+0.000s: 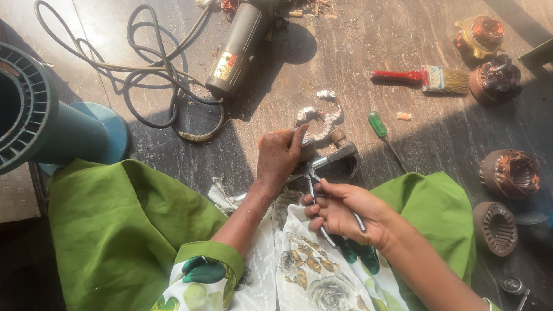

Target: The person uses an angle grinder to smooth the surface of a cylindrical electrical component, then sets the tool aside. They pick up pliers and a screwdriver to adjust and remove parts from the component while seated on the floor.

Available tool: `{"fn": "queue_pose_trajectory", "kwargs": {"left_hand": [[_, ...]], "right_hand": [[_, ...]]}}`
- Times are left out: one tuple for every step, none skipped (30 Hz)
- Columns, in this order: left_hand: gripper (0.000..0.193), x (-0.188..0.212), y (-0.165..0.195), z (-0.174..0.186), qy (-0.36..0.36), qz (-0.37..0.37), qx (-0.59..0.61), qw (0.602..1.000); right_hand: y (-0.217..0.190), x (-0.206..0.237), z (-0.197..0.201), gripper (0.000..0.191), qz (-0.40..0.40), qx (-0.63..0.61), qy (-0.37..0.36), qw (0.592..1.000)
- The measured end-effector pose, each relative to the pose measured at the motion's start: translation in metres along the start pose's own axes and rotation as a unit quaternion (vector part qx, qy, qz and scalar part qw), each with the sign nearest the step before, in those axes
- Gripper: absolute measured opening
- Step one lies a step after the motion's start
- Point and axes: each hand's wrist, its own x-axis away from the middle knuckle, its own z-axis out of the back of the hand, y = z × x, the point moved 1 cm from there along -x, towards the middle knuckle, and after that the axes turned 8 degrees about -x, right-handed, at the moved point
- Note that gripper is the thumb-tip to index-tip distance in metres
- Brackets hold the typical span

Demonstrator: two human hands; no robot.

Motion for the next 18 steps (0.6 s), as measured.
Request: {"fn": "queue_pose_trajectory", "kwargs": {"left_hand": [[0.049, 0.000, 0.000, 0.000, 0.001, -0.018, -0.012, 1.000], [0.050, 0.000, 0.001, -0.001, 0.001, -0.035, -0.024, 0.999], [0.051, 0.000, 0.000, 0.000, -0.001, -0.025, -0.027, 0.999], [0.052, -0.001, 0.000, 0.000, -0.001, -0.016, -0.029, 0.999], [0.052, -0.003, 0.000, 0.000, -0.001, -0.006, -0.030, 1.000], [0.051, -0.004, 0.000, 0.000, -0.024, 0.028, -0.023, 0.999], [0.051, -0.007, -0.001, 0.000, -0.045, 0.063, -0.017, 0.997], [0.050, -0.009, -0.002, 0.001, -0.066, 0.096, -0.012, 0.993], [0.051, -0.012, -0.002, 0.002, -0.057, 0.084, -0.030, 0.994], [0.053, -0.015, -0.002, 0.003, -0.050, 0.073, -0.048, 0.995], [0.054, -0.017, -0.003, 0.005, -0.044, 0.061, -0.066, 0.995], [0.055, -0.019, -0.004, 0.005, -0.056, 0.075, -0.062, 0.994], [0.055, -0.020, -0.006, 0.005, -0.067, 0.089, -0.057, 0.992], [0.056, -0.021, -0.008, 0.005, -0.078, 0.103, -0.053, 0.990], [0.055, -0.023, -0.010, 0.004, -0.081, 0.105, -0.059, 0.989], [0.054, -0.024, -0.012, 0.002, -0.086, 0.107, -0.066, 0.988], [0.053, -0.026, -0.015, 0.001, -0.091, 0.109, -0.072, 0.987], [0.054, -0.029, -0.019, -0.001, -0.085, 0.118, -0.077, 0.986]], "right_hand": [[0.003, -0.002, 0.000, 0.025, -0.002, 0.005, 0.003, 1.000], [0.005, -0.004, 0.000, 0.026, -0.004, 0.011, 0.007, 1.000], [0.005, -0.004, -0.001, 0.024, -0.010, 0.023, -0.018, 1.000], [0.004, -0.004, -0.002, 0.023, -0.014, 0.037, -0.042, 0.998], [0.002, -0.003, -0.003, 0.022, -0.019, 0.052, -0.064, 0.996], [-0.001, -0.002, -0.003, 0.023, -0.025, 0.083, -0.036, 0.996], [-0.005, 0.000, -0.003, 0.026, -0.034, 0.115, -0.010, 0.993], [-0.010, 0.002, -0.004, 0.030, -0.041, 0.147, 0.015, 0.988], [-0.012, 0.002, -0.006, 0.029, -0.035, 0.189, 0.024, 0.981], [-0.014, 0.002, -0.006, 0.027, -0.029, 0.229, 0.034, 0.972], [-0.015, 0.003, -0.007, 0.027, -0.021, 0.268, 0.044, 0.962], [-0.015, 0.003, -0.007, 0.025, -0.015, 0.287, 0.044, 0.957], [-0.016, 0.003, -0.006, 0.023, -0.009, 0.308, 0.045, 0.950], [-0.015, 0.002, -0.006, 0.022, -0.004, 0.328, 0.046, 0.944], [-0.015, 0.002, -0.004, 0.021, 0.000, 0.335, 0.040, 0.941], [-0.014, 0.000, -0.003, 0.021, 0.002, 0.340, 0.033, 0.940], [-0.013, -0.002, -0.001, 0.021, 0.005, 0.347, 0.026, 0.938], [-0.014, -0.006, 0.000, 0.020, 0.022, 0.372, 0.025, 0.928]]}}
